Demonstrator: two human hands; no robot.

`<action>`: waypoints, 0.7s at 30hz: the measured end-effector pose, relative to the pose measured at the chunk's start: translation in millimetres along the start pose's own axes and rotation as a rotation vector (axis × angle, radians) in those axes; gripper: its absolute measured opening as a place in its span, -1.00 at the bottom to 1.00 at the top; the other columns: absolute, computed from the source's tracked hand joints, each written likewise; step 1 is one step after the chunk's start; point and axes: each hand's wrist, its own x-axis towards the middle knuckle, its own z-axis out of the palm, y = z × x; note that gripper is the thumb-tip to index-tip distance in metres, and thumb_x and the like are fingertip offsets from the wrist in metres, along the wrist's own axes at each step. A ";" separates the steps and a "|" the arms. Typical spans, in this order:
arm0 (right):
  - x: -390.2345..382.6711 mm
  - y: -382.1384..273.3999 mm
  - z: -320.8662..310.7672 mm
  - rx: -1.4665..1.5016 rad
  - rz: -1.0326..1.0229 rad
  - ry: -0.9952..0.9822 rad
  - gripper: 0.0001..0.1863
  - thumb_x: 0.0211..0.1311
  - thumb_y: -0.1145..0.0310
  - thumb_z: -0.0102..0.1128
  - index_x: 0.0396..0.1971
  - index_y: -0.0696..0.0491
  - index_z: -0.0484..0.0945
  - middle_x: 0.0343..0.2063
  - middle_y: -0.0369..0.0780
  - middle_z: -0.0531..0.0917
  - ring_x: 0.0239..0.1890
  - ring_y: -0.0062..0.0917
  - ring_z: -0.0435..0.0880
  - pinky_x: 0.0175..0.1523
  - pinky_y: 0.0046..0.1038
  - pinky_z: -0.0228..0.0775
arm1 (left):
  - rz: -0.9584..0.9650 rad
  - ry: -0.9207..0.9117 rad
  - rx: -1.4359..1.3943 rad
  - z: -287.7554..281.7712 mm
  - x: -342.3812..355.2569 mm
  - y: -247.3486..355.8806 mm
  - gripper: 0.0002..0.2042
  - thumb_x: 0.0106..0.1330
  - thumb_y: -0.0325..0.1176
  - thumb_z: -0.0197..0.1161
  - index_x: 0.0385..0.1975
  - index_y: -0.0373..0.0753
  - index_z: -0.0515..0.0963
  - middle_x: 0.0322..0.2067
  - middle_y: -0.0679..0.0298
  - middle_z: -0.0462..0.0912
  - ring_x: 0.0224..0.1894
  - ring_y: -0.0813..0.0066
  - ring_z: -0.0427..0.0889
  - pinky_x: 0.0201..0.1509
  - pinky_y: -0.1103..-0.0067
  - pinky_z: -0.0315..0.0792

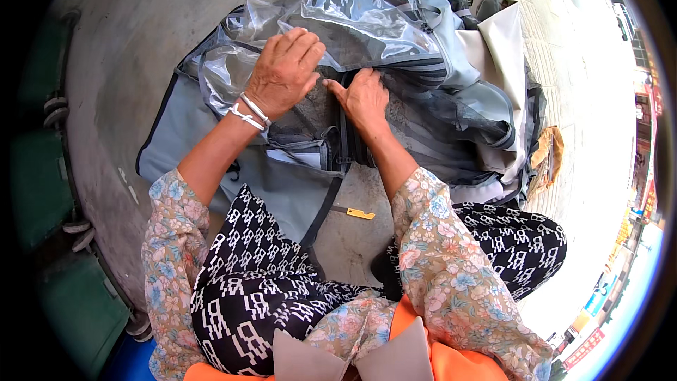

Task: The person sits on the ground and uses a yellow utility knife to cut a zipper off a gray fabric bag. They then remove the clear plastic window from the bag and separate the zipper from the fabric, handling the components with their hands.

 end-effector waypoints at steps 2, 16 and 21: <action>13.4 5.0 11.1 0.042 -0.082 -0.093 -0.47 0.17 0.05 0.23 -0.12 0.25 0.49 -0.28 0.04 0.62 -0.24 -0.01 0.65 -0.11 -0.10 0.48 | 0.083 -0.051 0.117 29.8 2.2 25.5 -0.49 0.12 -0.31 0.27 0.14 -0.18 0.44 0.19 0.20 0.40 0.28 0.21 0.31 0.27 0.33 0.26; -60.8 161.1 -167.7 -0.252 -0.739 -0.339 -0.78 0.21 0.28 0.16 -0.43 0.09 0.38 -0.54 -0.12 0.53 -0.50 -0.18 0.60 -0.40 -0.21 0.47 | -0.188 -0.211 0.154 -4.3 -44.7 -201.5 -0.75 0.28 -0.22 0.27 -0.21 -0.16 0.37 -0.46 0.08 0.60 -0.39 -0.06 0.61 -0.40 0.17 0.47; -22.7 162.8 -141.8 -0.325 -0.678 -0.285 -0.79 0.21 0.30 0.18 -0.38 0.09 0.37 -0.45 -0.12 0.52 -0.40 -0.15 0.60 -0.30 -0.19 0.47 | -0.466 -0.272 0.055 11.8 -70.9 -181.3 -0.73 0.15 -0.34 0.31 -0.25 -0.17 0.35 -0.38 0.10 0.59 -0.29 -0.09 0.58 -0.30 0.15 0.45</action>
